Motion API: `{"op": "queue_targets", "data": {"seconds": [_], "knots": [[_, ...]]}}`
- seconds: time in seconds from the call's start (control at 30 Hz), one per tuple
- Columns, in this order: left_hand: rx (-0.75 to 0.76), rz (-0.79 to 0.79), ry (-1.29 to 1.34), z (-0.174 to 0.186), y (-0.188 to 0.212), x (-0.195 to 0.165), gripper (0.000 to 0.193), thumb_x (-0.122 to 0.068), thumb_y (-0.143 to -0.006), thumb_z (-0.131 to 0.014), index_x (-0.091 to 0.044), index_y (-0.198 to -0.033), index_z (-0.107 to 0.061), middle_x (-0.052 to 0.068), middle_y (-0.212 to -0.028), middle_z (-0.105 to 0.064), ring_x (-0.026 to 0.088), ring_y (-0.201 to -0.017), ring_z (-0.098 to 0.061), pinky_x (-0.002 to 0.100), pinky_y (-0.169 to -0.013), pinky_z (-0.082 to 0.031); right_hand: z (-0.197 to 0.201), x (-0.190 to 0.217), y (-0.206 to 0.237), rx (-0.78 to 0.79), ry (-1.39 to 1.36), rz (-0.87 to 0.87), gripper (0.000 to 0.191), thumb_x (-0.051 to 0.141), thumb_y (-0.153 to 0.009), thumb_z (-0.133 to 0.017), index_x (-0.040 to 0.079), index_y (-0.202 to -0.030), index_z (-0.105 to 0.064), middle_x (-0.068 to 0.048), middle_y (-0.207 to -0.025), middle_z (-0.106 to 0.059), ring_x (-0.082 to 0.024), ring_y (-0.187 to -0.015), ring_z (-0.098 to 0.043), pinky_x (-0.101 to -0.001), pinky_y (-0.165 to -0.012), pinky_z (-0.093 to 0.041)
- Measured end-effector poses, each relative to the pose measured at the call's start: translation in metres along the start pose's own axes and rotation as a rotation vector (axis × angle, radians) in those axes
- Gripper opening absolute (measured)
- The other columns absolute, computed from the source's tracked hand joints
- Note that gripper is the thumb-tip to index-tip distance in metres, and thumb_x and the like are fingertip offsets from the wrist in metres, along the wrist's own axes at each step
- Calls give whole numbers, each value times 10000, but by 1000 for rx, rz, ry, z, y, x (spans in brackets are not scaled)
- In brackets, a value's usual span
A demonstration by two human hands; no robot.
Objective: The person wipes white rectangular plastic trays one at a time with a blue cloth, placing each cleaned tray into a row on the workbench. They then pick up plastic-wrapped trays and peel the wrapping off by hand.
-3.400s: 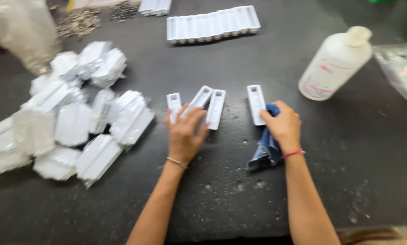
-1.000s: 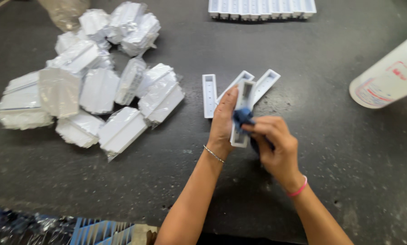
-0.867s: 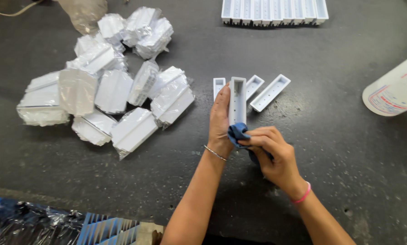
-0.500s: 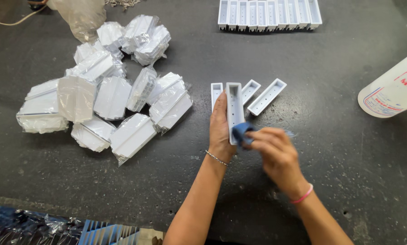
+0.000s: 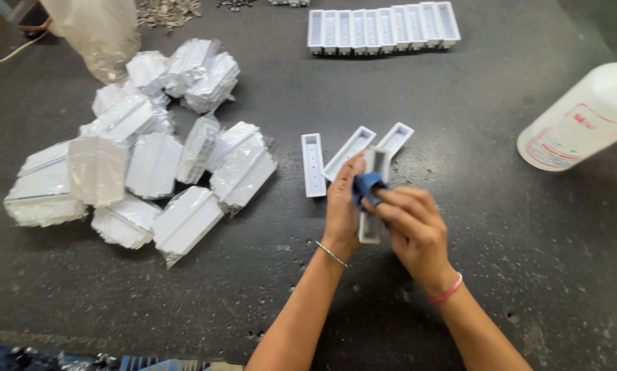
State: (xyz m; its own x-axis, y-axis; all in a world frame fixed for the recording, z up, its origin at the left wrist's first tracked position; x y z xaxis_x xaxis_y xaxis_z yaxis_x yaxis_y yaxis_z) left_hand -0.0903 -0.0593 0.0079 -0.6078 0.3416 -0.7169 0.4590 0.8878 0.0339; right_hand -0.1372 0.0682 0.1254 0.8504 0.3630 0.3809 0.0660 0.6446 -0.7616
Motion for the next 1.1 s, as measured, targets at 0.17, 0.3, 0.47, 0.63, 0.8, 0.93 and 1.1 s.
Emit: {"op": "queue_targets", "data": {"seconds": [0.17,0.3,0.47,0.63,0.8,0.93,1.1], "knots": [[136,87,-51,-25,15,38,323,-240,-1061,-592,-34,-1302,-655,7,-1025,-701,60,-872,-649,233,-771,-551,40,-15,-6,-201,208,-122,289,-43,-941,-727,99,-1192,-746,-51,-1153,-721,-252,-1061,-625,-387,-937,-525],[122,69,-67,-25,16,37,328,-241,-1067,-603,-25,-1306,-663,10,-1023,-696,53,-862,-635,228,-758,-536,41,-24,-5,-209,136,-232,283,-28,-950,-728,102,-1201,-742,-56,-1148,-708,-250,-1039,-613,-376,-912,-517],[33,50,43,-5,4,13,355,-303,-1063,-532,-51,-1293,-632,-12,-941,-685,44,-793,-653,204,-682,-562,13,-26,-3,-33,-129,-287,299,-54,-899,-717,123,-1134,-772,-44,-1064,-703,-202,-972,-617,-335,-835,-539],[-95,-60,62,29,-9,-32,397,-447,-1063,-495,-80,-1119,-637,8,-706,-583,65,-494,-577,202,-401,-492,-31,-5,9,344,-553,-201,274,-56,-817,-698,92,-1033,-778,-39,-1079,-752,-184,-1029,-695,-333,-887,-576],[-33,-35,104,35,-13,-41,586,-595,-972,-438,-54,-1103,-621,33,-775,-654,73,-485,-595,236,-436,-534,-31,-29,18,354,-814,-339,272,-65,-854,-673,68,-1058,-794,-69,-1104,-764,-187,-1026,-724,-320,-899,-579],[551,9,667,-20,7,-48,479,-212,-1293,-431,242,-1426,-501,168,-969,-659,206,-805,-692,315,-714,-597,-7,-91,26,-31,-795,-728,225,-4,-1000,-629,49,-1190,-736,-105,-1148,-734,-169,-1032,-667,-298,-941,-546],[214,183,212,-22,8,-9,516,-325,-1072,-367,-74,-1522,-389,220,-1474,-519,268,-1287,-579,394,-1090,-497,9,-99,20,-224,-741,-727,315,58,-1006,-596,46,-1319,-629,-77,-1305,-661,-121,-1185,-623,-270,-1040,-488]]}}
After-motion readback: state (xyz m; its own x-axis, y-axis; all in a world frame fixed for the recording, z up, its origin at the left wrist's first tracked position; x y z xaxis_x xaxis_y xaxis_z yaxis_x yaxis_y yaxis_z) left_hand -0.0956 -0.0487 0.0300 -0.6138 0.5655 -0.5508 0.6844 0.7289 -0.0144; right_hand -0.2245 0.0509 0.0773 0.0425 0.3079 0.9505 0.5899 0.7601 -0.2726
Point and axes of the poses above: each hand's wrist, its own y-axis away from the middle knuckle, its own z-axis out of the back of the hand, x = y × z, the point moved 10 cm from there along -y, towards the middle knuckle
